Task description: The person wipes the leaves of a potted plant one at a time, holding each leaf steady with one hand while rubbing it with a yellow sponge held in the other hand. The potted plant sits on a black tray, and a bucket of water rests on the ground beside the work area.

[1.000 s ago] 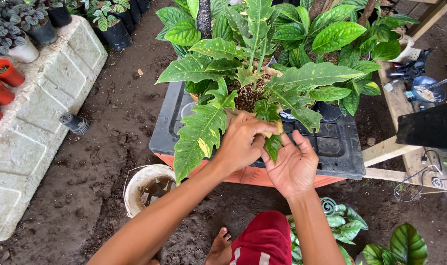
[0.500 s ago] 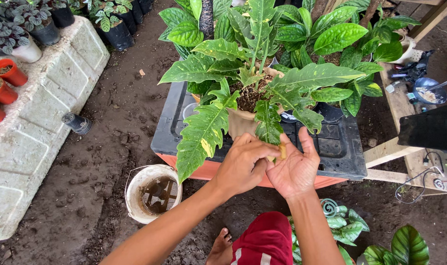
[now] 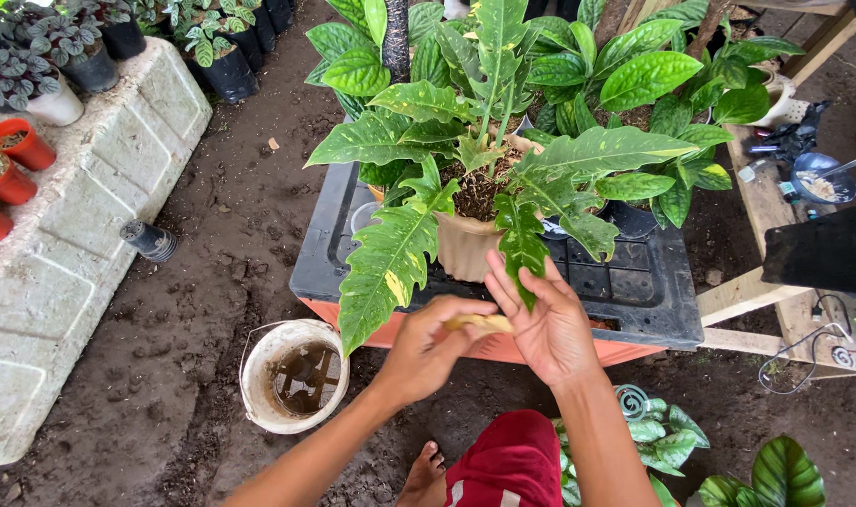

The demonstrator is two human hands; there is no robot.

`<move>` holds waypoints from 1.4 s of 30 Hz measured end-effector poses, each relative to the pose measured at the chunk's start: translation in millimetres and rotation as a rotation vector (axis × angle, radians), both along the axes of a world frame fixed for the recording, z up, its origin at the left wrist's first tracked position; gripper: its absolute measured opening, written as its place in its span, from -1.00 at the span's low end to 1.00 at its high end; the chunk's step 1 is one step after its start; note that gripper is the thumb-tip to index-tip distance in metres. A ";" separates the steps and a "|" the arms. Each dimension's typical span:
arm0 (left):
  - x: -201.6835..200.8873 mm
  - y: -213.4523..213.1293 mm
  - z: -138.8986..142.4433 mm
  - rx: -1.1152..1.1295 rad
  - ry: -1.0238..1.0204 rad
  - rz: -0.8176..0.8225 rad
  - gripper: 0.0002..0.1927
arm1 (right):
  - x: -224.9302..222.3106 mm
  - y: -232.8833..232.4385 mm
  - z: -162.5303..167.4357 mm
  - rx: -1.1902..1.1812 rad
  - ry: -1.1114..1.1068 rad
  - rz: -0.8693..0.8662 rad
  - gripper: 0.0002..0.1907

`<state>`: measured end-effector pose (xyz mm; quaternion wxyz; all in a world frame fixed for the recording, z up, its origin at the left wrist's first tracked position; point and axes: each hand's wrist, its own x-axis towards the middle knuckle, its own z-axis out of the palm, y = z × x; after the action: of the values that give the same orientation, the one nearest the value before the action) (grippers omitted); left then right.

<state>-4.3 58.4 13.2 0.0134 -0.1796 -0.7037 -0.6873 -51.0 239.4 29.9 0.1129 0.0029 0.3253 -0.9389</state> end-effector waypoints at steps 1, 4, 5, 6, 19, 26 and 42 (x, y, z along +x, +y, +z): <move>0.4 -5.4 -5.2 -0.091 -0.184 0.102 -0.66 | 1.8 1.7 -0.8 0.022 -0.016 -0.002 -0.49; 2.4 -31.7 -21.3 -0.221 -0.421 0.324 -0.68 | 9.5 9.5 -11.0 0.099 -0.068 -0.011 -0.51; 2.0 -43.8 -26.2 -0.173 -0.284 0.339 -0.70 | 12.7 13.9 -17.2 0.134 -0.086 -0.022 -0.52; 0.3 -56.9 -30.4 -0.126 -0.148 0.353 -0.72 | 15.9 18.5 -24.6 0.168 -0.104 -0.032 -0.53; -138.3 -156.7 -19.4 -1.012 0.273 0.416 -0.58 | 15.6 31.4 -87.8 0.189 -0.302 -0.228 -0.49; -199.9 -153.9 -56.2 -1.365 -0.059 0.305 -0.63 | 18.7 15.2 -83.2 0.261 -0.369 -0.176 -0.50; -205.5 -146.5 -72.0 -1.261 -0.042 0.341 -0.55 | 24.3 12.6 -73.3 0.249 -0.403 -0.151 -0.50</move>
<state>-209.8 -88.2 -58.8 0.0009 -0.0254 -0.9906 -0.1345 -26.6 252.0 -43.4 0.1037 0.2280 0.4081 -0.8779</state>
